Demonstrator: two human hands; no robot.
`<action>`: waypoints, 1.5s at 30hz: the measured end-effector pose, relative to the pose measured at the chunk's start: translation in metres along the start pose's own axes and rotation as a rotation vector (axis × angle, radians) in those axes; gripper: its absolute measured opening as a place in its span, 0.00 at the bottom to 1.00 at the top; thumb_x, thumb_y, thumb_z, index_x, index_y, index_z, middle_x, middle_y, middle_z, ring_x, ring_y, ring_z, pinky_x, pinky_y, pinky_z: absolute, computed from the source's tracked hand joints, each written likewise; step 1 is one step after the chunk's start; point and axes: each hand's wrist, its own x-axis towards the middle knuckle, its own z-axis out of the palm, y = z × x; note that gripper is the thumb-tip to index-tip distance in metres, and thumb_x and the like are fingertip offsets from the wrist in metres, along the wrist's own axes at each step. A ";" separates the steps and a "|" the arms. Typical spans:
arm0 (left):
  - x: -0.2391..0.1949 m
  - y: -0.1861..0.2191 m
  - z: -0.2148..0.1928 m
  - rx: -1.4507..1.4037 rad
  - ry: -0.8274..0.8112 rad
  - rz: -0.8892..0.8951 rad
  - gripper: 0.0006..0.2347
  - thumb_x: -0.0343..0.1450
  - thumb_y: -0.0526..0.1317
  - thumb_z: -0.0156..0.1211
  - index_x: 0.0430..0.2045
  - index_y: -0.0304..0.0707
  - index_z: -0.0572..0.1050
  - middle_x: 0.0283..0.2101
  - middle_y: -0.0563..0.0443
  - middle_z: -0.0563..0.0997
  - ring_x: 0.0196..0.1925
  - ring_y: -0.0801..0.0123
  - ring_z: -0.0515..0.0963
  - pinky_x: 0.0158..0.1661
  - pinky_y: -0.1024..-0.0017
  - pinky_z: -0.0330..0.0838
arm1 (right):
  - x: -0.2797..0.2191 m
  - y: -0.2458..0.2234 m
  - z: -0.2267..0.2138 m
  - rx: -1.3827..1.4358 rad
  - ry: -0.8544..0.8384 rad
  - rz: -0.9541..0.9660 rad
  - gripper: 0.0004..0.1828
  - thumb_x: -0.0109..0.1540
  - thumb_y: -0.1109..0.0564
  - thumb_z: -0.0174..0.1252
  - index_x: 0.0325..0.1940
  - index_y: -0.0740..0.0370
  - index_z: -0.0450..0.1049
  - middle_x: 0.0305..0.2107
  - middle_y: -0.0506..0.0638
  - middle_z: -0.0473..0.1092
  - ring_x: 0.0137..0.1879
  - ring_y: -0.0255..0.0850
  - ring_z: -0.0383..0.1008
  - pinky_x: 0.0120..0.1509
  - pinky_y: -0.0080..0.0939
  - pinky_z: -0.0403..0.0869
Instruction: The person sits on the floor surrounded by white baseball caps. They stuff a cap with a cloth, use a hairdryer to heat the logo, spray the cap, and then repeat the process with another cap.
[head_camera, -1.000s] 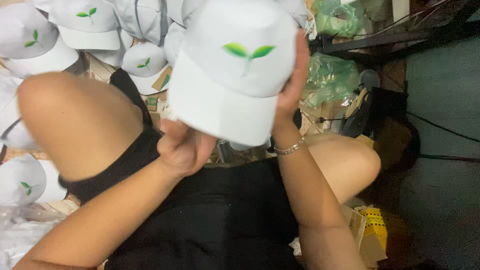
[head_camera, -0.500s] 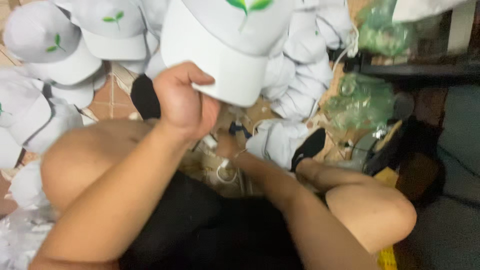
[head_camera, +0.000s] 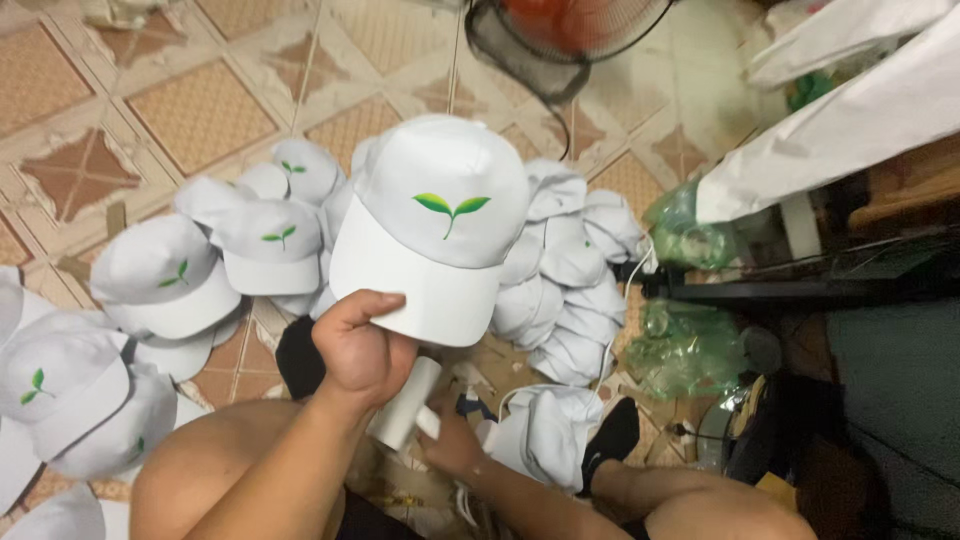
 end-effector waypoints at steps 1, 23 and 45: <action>0.003 -0.001 -0.003 -0.006 -0.001 0.007 0.30 0.60 0.31 0.51 0.61 0.23 0.65 0.60 0.41 0.75 0.63 0.52 0.73 0.67 0.54 0.61 | -0.006 -0.008 -0.014 0.074 -0.011 0.061 0.27 0.60 0.62 0.61 0.60 0.67 0.59 0.45 0.62 0.73 0.48 0.53 0.79 0.52 0.52 0.78; 0.025 -0.062 -0.011 0.147 -0.181 -0.104 0.34 0.56 0.34 0.48 0.62 0.21 0.64 0.61 0.35 0.74 0.62 0.45 0.73 0.64 0.52 0.63 | -0.125 -0.089 -0.260 0.985 0.630 -0.411 0.08 0.67 0.56 0.54 0.40 0.63 0.65 0.22 0.51 0.65 0.19 0.35 0.62 0.22 0.38 0.66; 0.042 -0.103 -0.039 0.256 -0.094 -0.256 0.27 0.57 0.33 0.49 0.52 0.21 0.70 0.54 0.36 0.78 0.57 0.47 0.76 0.62 0.53 0.67 | -0.116 -0.101 -0.257 0.676 0.764 -0.229 0.10 0.63 0.56 0.63 0.36 0.64 0.70 0.20 0.48 0.68 0.21 0.34 0.66 0.25 0.37 0.67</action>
